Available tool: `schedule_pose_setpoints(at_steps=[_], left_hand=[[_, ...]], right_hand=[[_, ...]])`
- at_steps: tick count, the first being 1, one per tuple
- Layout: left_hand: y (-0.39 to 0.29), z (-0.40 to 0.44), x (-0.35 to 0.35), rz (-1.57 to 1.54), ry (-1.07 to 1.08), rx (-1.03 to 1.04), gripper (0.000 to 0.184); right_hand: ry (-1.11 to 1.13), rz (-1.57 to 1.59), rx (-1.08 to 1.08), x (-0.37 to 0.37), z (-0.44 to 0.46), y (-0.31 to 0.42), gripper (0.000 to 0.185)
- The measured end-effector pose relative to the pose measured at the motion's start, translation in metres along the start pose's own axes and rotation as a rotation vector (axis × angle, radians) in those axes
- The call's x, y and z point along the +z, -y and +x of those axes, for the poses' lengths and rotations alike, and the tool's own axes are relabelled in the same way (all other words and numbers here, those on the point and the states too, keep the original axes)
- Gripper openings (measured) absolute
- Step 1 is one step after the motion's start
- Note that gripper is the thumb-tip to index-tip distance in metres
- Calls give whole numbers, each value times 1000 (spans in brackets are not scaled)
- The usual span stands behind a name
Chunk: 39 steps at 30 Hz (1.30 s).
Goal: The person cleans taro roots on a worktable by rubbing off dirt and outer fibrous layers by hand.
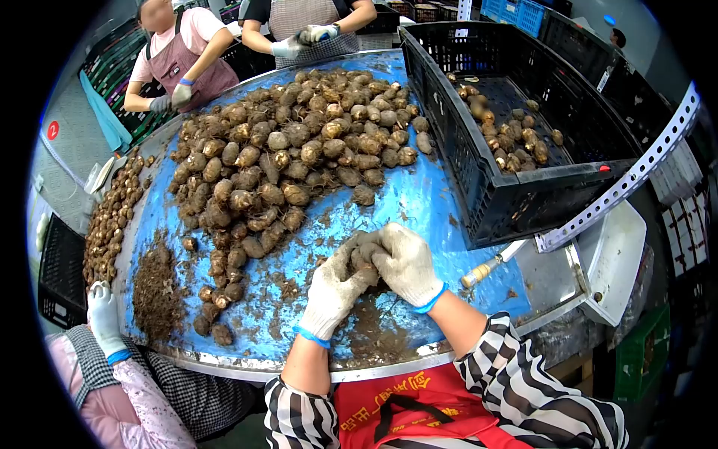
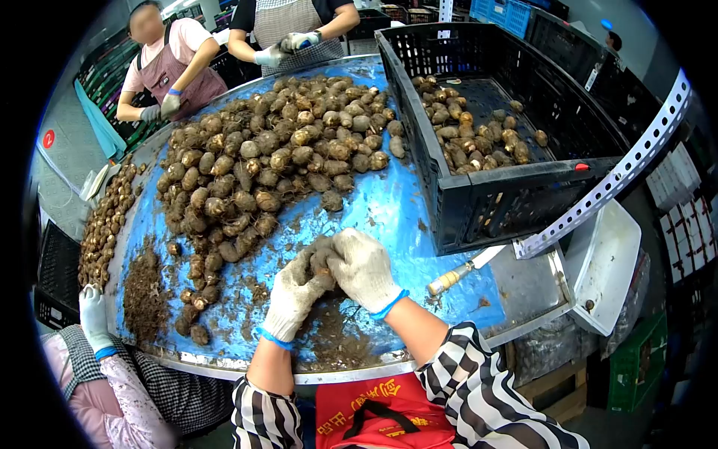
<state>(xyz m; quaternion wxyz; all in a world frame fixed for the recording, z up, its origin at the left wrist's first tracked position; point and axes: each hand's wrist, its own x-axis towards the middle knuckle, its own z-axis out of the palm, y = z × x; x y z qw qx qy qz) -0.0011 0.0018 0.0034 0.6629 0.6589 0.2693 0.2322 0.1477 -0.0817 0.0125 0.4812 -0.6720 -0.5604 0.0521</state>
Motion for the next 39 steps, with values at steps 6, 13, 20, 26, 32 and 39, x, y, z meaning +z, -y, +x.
schedule_pose_setpoints(at_steps=[6, 13, 20, 26, 32, 39], left_hand=[[1, 2, -3, -158, 36, 27, 72], [-4, 2, -7, -207, -16, 70, 73], [-7, 0, -3, -23, -21, 9, 68], [0, 2, -2, -221, 115, 19, 80], [-8, 1, -5, -361, 82, 31, 77], [-7, 0, -7, -338, 85, 20, 81]], right_hand=[[64, 29, 301, -3, 10, -16, 22], [259, 316, 240, -29, 12, 3, 31], [47, -6, 64, -2, -2, -1, 17], [27, 6, 219, 0, 6, -11, 16], [95, 232, 191, -18, 8, -4, 23], [58, 285, 292, -5, 4, 1, 20]])
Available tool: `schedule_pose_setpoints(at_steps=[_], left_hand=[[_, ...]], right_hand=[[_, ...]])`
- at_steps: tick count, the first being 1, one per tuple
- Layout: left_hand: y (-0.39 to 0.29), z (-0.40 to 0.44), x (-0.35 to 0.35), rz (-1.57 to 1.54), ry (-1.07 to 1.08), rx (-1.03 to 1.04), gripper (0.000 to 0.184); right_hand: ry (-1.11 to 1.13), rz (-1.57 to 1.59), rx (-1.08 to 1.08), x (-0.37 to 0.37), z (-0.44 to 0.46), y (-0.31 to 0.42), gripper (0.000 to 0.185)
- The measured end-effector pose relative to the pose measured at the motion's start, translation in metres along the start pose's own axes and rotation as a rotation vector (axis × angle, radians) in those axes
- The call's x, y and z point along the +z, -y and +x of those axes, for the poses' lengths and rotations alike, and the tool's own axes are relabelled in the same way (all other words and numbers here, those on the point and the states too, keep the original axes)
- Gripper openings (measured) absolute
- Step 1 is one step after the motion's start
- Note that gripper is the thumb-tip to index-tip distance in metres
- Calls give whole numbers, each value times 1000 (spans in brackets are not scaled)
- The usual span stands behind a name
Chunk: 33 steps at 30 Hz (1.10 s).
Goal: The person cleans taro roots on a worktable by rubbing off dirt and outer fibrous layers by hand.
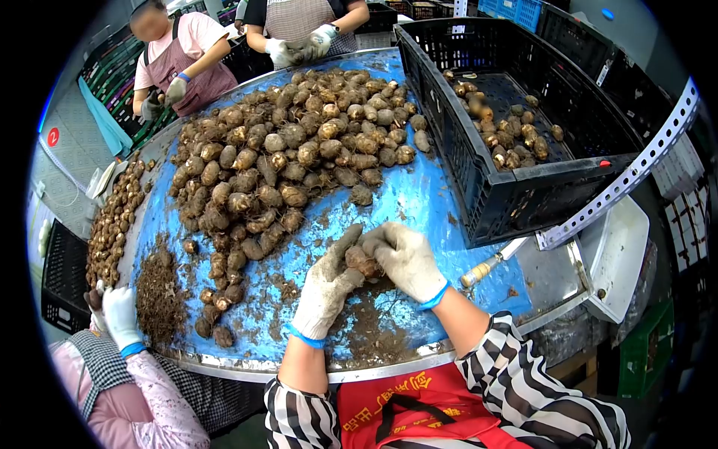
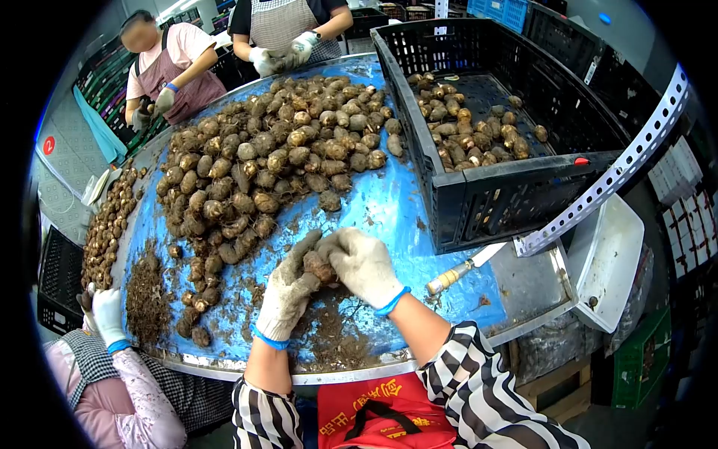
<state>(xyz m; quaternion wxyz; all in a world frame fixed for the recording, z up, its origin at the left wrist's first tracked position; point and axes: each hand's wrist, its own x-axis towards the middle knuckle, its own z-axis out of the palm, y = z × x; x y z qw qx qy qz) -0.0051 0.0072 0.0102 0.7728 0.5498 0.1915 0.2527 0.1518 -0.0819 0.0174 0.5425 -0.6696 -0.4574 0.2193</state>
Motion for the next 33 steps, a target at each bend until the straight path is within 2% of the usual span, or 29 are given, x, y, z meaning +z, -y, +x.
schedule_pose_setpoints(at_steps=[2, 4, 6, 8, 11, 15, 19, 22, 23, 24, 27, 30, 33], left_hand=[[9, 4, -4, -133, 43, -2, 97], [5, 3, -1, -218, 42, 8, 98], [3, 2, -3, -278, 38, 16, 98], [6, 4, -5, -311, 45, 18, 98], [0, 0, -1, -188, -1, 15, 90], [5, 3, -5, -19, -40, 12, 86], [6, 3, 0, -309, 72, -48, 90], [8, 3, 0, -506, 99, -42, 87], [7, 3, -3, -549, 112, -31, 85], [7, 3, -5, -593, 125, -24, 83], [14, 4, -8, -568, 80, -37, 82], [8, 2, -6, -460, 142, -65, 76], [-2, 1, -5, -327, 262, -105, 74]], right_hand=[[-31, -97, -4, -2, 4, -9, 19], [-30, -158, 22, -7, 6, -13, 19], [-29, 4, 82, -12, 8, -10, 22], [80, 176, 101, -17, 7, -5, 27], [204, 137, -24, -18, 4, 2, 30], [198, 77, 106, -13, -1, 13, 26], [8, -262, -59, -1, 3, -5, 21], [-90, -65, 4, -4, 5, -7, 23], [-91, 67, -80, -5, 6, -8, 27], [-34, 60, -142, -7, 5, -3, 30], [104, -38, -350, -14, 3, 13, 40], [66, -87, -447, -6, 1, 7, 38], [52, -37, -378, -8, -1, 7, 25]])
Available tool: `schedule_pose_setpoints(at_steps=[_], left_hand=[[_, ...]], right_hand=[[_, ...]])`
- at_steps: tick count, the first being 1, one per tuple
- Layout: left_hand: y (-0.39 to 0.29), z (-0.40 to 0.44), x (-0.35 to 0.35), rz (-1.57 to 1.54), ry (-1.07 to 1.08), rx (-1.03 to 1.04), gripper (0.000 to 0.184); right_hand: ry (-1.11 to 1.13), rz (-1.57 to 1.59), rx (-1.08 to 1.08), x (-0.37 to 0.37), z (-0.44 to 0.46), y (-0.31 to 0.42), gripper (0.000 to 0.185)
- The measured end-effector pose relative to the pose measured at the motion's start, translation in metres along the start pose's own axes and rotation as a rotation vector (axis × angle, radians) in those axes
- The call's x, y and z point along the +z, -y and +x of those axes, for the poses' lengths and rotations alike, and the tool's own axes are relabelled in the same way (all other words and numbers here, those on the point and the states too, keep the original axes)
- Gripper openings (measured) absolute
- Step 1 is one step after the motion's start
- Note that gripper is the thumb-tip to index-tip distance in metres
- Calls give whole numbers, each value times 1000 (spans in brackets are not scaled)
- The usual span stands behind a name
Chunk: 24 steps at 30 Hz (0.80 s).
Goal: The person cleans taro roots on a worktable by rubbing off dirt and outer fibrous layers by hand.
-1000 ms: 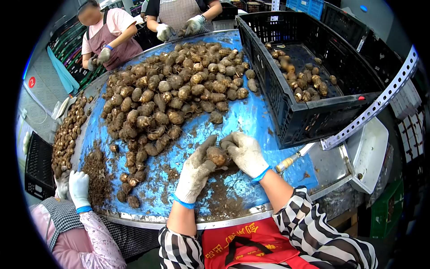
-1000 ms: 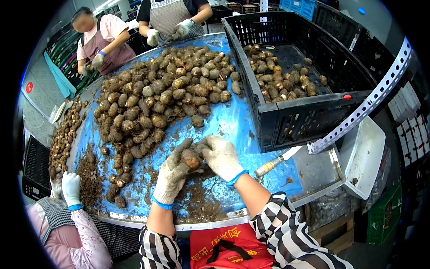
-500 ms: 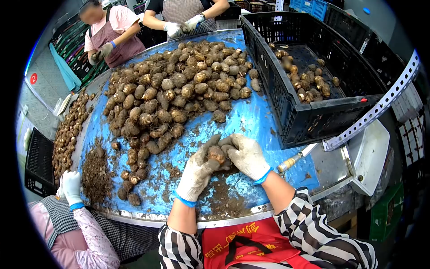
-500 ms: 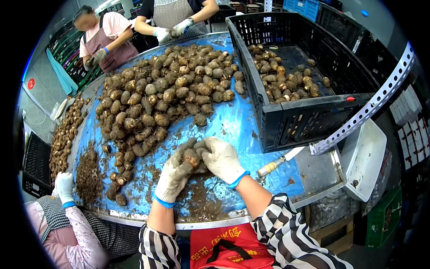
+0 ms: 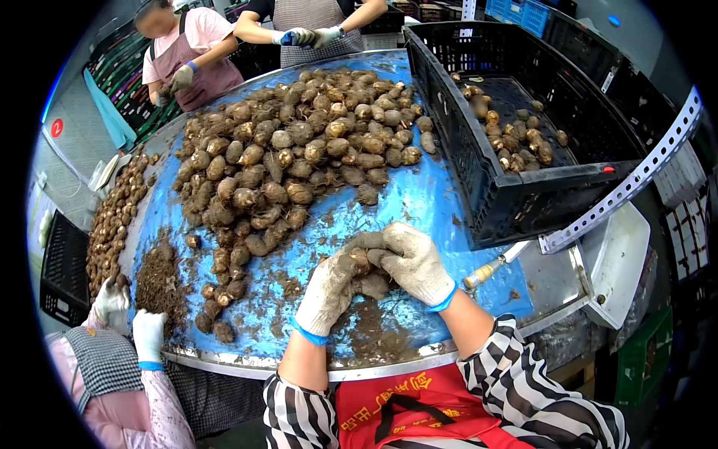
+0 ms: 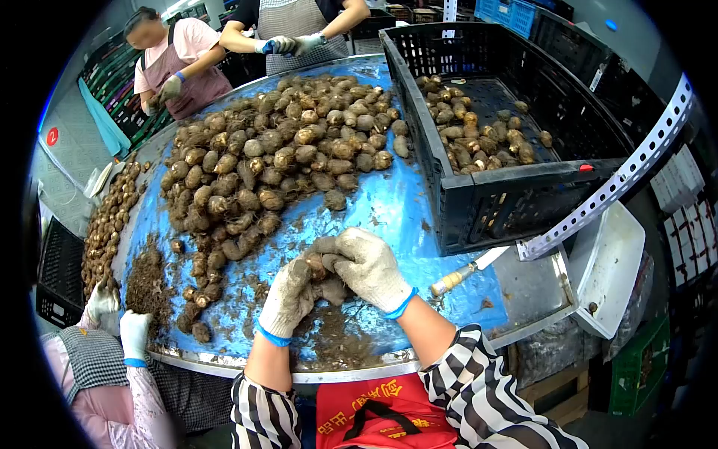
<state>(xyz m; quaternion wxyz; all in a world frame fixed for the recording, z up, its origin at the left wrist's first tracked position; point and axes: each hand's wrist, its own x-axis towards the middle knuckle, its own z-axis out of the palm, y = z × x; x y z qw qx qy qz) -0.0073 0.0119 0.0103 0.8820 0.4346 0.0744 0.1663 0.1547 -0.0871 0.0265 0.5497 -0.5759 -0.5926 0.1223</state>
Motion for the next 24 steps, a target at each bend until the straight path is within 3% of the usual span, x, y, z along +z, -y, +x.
schedule_pose_setpoints(at_steps=[2, 4, 6, 8, 10, 14, 16, 19, 22, 24], left_hand=[[12, -1, -8, 1, -127, 8, 75], [32, 2, -18, 13, -256, 78, 72], [28, -1, -17, -89, -185, 30, 70], [25, 1, -25, -155, -26, 18, 68], [22, 2, -19, -183, -7, 49, 68], [21, -1, -11, -249, -119, 144, 57], [29, 3, -23, -273, -176, 148, 48], [28, 11, -30, -114, -4, 206, 60], [16, 7, 5, -130, -160, 137, 79], [19, 8, 1, -170, -106, 145, 88]], right_hand=[[-35, -34, 101, 3, -3, -1, 20], [-86, -195, 47, 8, -3, -14, 19], [-87, -333, 94, 6, -2, -14, 20], [-119, -200, 176, 5, 0, -14, 22], [-165, 18, 227, 12, -1, -15, 26], [-72, -42, -175, 3, 6, 1, 34], [-81, -207, -260, 8, 4, -3, 35], [-100, -283, -213, 12, -2, -9, 26], [-92, -254, -73, 12, -6, -16, 19], [-111, -230, -17, 12, -2, -9, 16]])
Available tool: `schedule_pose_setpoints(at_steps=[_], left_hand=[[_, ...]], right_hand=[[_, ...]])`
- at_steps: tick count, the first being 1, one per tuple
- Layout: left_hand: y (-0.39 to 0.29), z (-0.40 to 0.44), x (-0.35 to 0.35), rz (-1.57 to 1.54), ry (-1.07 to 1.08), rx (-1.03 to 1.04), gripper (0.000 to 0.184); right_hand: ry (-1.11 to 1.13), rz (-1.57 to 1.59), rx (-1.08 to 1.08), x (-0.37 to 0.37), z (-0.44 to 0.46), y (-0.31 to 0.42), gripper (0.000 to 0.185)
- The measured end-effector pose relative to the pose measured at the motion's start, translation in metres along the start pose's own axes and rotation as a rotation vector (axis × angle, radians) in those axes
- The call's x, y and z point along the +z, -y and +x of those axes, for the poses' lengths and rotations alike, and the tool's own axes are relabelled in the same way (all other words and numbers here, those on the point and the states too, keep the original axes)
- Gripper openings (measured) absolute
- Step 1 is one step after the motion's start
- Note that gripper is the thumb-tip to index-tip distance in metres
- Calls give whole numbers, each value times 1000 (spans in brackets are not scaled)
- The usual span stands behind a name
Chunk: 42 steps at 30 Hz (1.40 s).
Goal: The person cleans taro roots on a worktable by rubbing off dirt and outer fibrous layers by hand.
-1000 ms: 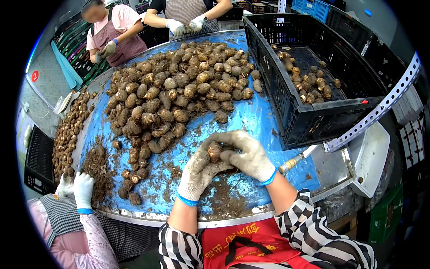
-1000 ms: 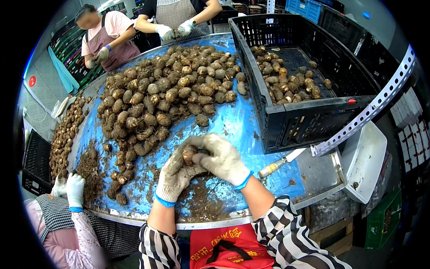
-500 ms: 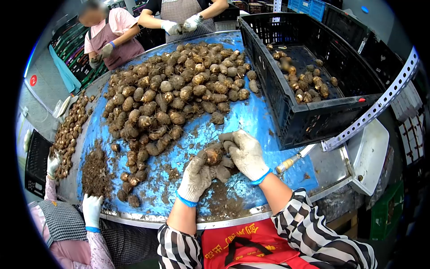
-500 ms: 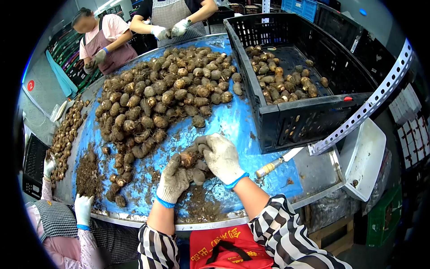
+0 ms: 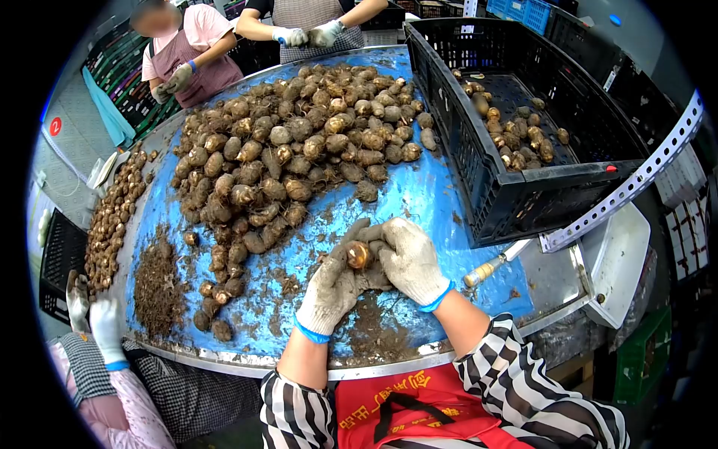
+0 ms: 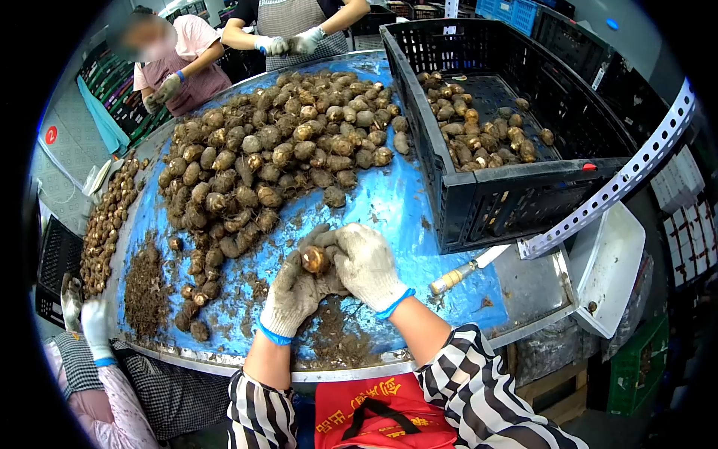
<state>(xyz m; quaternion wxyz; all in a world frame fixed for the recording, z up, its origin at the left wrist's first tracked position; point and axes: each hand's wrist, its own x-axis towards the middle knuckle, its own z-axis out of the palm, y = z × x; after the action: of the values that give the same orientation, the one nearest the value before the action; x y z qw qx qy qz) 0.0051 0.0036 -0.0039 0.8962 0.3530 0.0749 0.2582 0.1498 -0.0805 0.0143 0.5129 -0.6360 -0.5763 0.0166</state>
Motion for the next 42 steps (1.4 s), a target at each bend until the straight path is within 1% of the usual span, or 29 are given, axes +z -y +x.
schedule_pose_setpoints(at_steps=[1, 2, 3, 4, 5, 6, 8, 9, 10, 11, 12, 13, 14, 15, 17, 18, 21, 22, 25, 26, 29, 30, 33, 34, 37, 40, 42], left_hand=[[2, 1, -3, -21, 25, 1, 93], [2, -1, -8, -31, 61, 2, 85], [2, -1, -14, -43, 91, -17, 82], [0, 0, -19, -56, 119, -33, 79], [0, -2, -23, -68, 145, -50, 76], [2, -1, -25, -107, 86, -57, 65], [3, -3, -18, -129, -89, -30, 60], [3, -3, -17, -139, -175, -19, 58], [6, -4, -23, -169, -184, 17, 55], [5, -4, -25, -124, -149, -5, 57], [4, -4, -26, -79, -112, -27, 59], [3, -3, -24, -36, -74, -48, 62], [4, -4, -21, 31, -97, -20, 69], [1, -4, -15, 65, -70, -26, 68], [-5, -2, -6, 135, -20, -42, 69], [-3, -3, -6, 147, -46, -38, 72], [-6, 0, 2, 84, 12, -64, 75], [1, -3, -12, 90, -19, -38, 77], [-1, -1, -20, -11, 33, -30, 76], [-1, -1, -27, -31, 87, -8, 75], [-3, -2, -10, -23, -10, 30, 78], [-2, -1, -15, 26, 7, 28, 81], [0, -1, -18, 102, -27, 21, 84], [-2, 0, -17, 144, -6, -4, 88], [0, 0, -9, 267, -84, 61, 91], [-1, 1, -8, 348, -129, 74, 92], [0, 1, -12, 413, -166, 86, 89]], right_hand=[[5, -36, 28, 1, 0, -2, 17], [10, -74, 55, 1, -1, -6, 18], [17, -111, 79, 0, 1, -6, 19], [17, -79, 130, -5, 2, -1, 22], [9, -8, 112, -5, 3, 0, 23], [0, 63, 96, -5, 4, 1, 24], [-15, 181, 32, -5, 5, 9, 28], [-12, 106, -51, -3, 5, 12, 29], [-10, 30, -132, -1, 5, 14, 30], [-9, -47, -211, 1, 4, 15, 32], [-6, -97, -210, 4, 2, 12, 35], [-12, -116, -215, 5, -1, 10, 33], [-16, -134, -222, 5, -3, 8, 31], [-19, -149, -230, 6, -4, 6, 30], [-18, -90, -117, 8, -8, -1, 25], [-21, -61, -59, 8, -9, -3, 22], [-27, -83, 5, 5, -3, -4, 18], [-42, -96, 25, 1, 0, -6, 17], [-47, -1, 223, -6, 4, -8, 21], [-27, 79, 191, -11, 4, -6, 25], [114, 185, 91, -14, 6, 4, 31], [184, 120, 129, -13, 7, 11, 33], [222, 173, 235, -9, 2, 12, 31], [199, 341, 442, -8, 2, 20, 30], [115, 393, 477, 3, -4, 12, 26], [91, 174, 320, 3, -5, 13, 19], [84, 79, 255, 5, -6, 10, 15]])
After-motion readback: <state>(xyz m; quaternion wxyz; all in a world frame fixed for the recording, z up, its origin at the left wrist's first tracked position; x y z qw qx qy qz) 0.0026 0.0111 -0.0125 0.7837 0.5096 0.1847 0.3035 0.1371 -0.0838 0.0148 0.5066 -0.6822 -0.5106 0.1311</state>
